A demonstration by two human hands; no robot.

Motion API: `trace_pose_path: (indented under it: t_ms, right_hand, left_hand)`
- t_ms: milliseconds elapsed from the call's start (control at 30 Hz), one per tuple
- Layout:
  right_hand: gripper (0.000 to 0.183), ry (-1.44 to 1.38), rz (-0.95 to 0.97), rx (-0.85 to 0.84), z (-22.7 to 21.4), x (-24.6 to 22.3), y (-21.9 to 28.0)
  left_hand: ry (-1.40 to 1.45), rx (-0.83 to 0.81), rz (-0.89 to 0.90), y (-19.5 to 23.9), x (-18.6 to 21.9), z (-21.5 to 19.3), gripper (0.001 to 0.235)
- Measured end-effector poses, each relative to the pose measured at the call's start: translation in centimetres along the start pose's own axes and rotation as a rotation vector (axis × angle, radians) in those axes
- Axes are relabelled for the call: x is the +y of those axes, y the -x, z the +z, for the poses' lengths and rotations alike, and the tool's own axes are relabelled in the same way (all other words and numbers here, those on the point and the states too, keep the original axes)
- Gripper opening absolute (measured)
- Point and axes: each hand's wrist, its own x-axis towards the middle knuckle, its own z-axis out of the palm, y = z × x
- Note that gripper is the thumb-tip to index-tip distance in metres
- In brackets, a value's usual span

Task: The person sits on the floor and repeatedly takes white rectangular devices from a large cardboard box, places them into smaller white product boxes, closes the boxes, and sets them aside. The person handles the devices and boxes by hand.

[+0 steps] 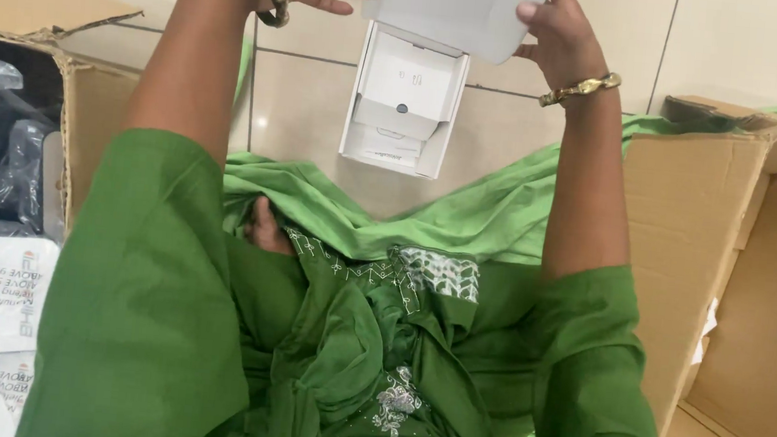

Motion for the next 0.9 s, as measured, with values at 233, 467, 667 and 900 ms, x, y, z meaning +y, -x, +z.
trace_pose_path:
  t_ms: [233,467,667,900]
  right_hand:
    - [0.111,0.391,-0.159,-0.076,4.2,-2.1,5.8]
    - [0.092,0.915,-0.274,0.09,6.7,3.0,9.3]
    - [0.086,0.988,-0.452,0.178,8.9,2.0,9.3]
    - [0.076,0.934,-0.426,0.101,8.7,3.0,10.9]
  left_hand:
    - [-0.645,-0.121,0.068,4.6,3.9,4.2,0.089]
    - [-0.702,0.066,0.68,5.7,-5.5,7.2,0.124]
    - [-0.585,0.144,0.625,7.3,-5.0,8.1,0.098]
    - [-0.728,0.13,0.459,8.0,-5.6,8.9,0.068]
